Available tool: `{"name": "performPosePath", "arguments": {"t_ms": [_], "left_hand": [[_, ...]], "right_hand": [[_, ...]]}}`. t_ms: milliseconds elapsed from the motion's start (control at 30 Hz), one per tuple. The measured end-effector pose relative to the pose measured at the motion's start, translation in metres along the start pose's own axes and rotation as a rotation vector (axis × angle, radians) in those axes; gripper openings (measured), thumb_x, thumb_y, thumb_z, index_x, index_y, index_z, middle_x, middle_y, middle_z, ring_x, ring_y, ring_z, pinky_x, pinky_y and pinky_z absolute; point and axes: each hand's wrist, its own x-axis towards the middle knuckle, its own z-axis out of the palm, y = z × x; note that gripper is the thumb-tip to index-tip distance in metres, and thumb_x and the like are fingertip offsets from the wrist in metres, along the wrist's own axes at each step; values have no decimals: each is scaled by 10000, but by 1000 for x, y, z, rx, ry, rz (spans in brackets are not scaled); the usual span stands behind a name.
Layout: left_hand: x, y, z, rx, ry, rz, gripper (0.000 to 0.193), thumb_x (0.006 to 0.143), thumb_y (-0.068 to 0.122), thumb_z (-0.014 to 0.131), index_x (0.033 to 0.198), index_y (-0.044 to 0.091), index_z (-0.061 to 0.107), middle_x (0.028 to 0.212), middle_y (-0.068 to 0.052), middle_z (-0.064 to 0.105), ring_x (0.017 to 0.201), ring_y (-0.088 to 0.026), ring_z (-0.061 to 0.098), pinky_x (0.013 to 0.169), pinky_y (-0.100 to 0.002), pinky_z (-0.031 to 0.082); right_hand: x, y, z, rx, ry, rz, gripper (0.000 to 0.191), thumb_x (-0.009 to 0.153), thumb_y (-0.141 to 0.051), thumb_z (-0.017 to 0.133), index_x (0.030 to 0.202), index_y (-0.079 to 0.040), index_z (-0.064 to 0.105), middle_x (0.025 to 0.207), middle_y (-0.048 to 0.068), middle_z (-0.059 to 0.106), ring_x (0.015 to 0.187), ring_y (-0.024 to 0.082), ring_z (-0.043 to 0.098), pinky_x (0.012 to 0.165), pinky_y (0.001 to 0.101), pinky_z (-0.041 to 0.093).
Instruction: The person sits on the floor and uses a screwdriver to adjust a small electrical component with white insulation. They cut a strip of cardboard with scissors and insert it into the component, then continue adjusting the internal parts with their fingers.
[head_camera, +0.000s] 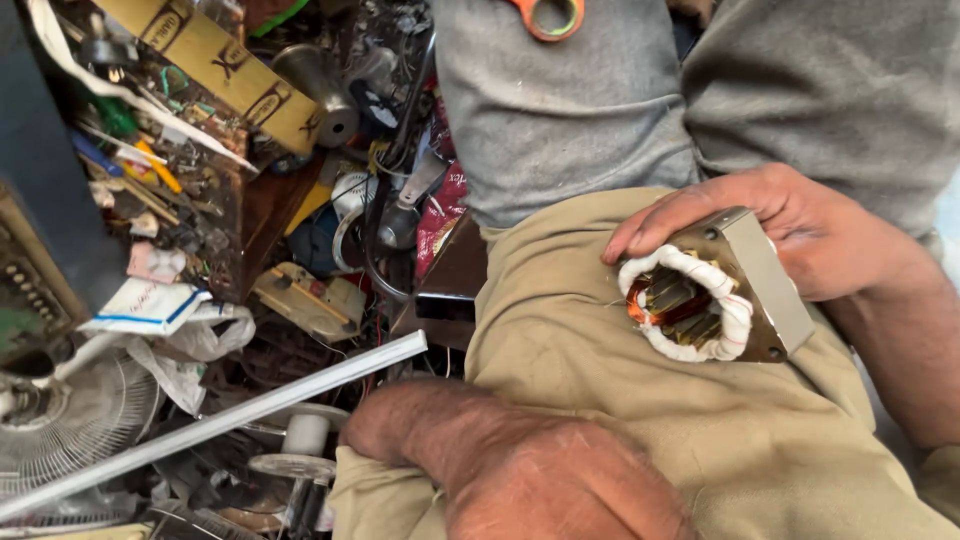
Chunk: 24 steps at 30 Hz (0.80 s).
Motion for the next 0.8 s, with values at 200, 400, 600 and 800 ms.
{"name": "performPosePath", "arguments": {"t_ms": [200,400,600,800], "left_hand": [[33,40,-26,604,285,-239,170,1053,120,564,1070,-31,642,1113,-193,666,973,-340,705,850,-428,581],[59,44,-34,1119,610,-558,263,829,-40,825,1041,10,677,908,-96,711,776,-222,710,678,-323,569],[63,43,-36,1084,593,-592,223,849,-15,797,1036,14,678,904,-85,709,777,-203,732,678,-312,593],[74,40,-44,1003,586,-664,191,834,-10,787,993,15,685,864,-91,687,761,-221,734,664,-318,583]], "right_hand": [[1,0,4,-88,89,4,416,936,-99,688,1331,33,678,1353,213,730,1303,301,689,1136,415,538],[0,3,9,73,128,16,427,952,-85,704,1355,46,660,1366,198,711,1331,284,660,1182,411,511],[-1,9,12,80,144,0,486,944,-159,738,1377,44,650,1391,199,694,1351,288,651,1198,427,511],[-1,13,8,143,100,-46,535,971,-244,762,1423,14,634,1416,182,689,1366,274,656,1227,441,518]]}}
